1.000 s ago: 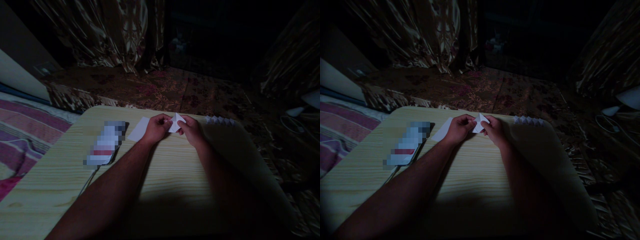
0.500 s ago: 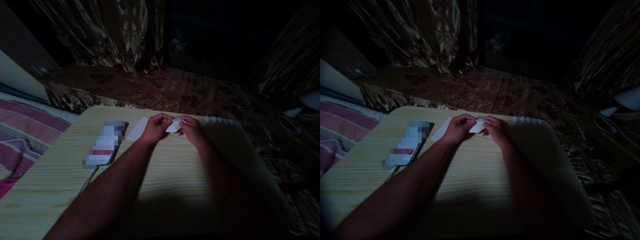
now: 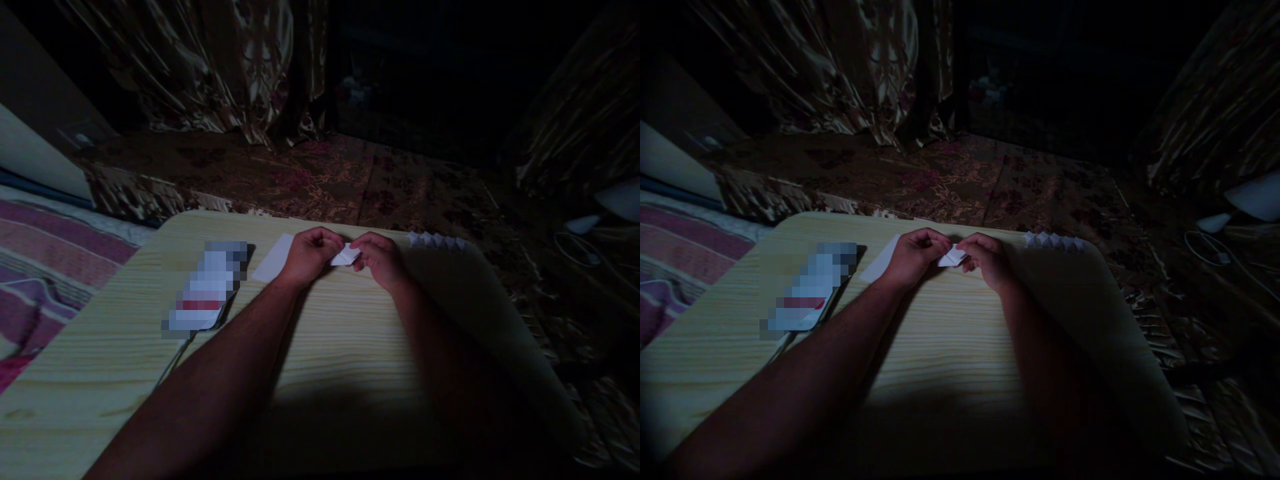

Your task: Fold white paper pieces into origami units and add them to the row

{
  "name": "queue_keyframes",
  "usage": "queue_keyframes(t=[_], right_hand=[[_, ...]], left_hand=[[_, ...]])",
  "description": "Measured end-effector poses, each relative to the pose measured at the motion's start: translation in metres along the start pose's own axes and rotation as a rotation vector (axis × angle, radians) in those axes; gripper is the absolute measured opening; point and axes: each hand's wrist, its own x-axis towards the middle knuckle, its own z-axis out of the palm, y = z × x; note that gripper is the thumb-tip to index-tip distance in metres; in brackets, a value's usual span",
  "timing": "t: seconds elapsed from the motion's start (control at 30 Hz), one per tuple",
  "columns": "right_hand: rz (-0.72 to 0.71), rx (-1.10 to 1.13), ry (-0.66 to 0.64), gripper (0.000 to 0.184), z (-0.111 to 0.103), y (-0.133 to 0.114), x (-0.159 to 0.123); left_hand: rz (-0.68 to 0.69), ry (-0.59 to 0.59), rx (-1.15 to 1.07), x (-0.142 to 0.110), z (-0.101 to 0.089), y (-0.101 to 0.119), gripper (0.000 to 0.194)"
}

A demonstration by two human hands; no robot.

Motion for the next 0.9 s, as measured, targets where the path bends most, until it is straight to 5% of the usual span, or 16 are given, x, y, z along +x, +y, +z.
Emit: queue_keyframes(t=[0.17,0.57,0.9], right_hand=[[-0.049,-0.086,0.055,0.037,0.004,0.002,0.001],[-0.074,-0.090,0.095,0.026,0.006,0.004,0.003],[-0.076,-0.108,0.083,0.024,0.004,0.006,0.003]], left_hand=[[0.012,0.055,0.027,0.001,0.002,-0.002,0.022],[0.037,-0.056,0.044,-0.002,0.001,0.002,0.041],[0.023,-0.059,0.042,0.003,-0.002,-0.008,0.037]])
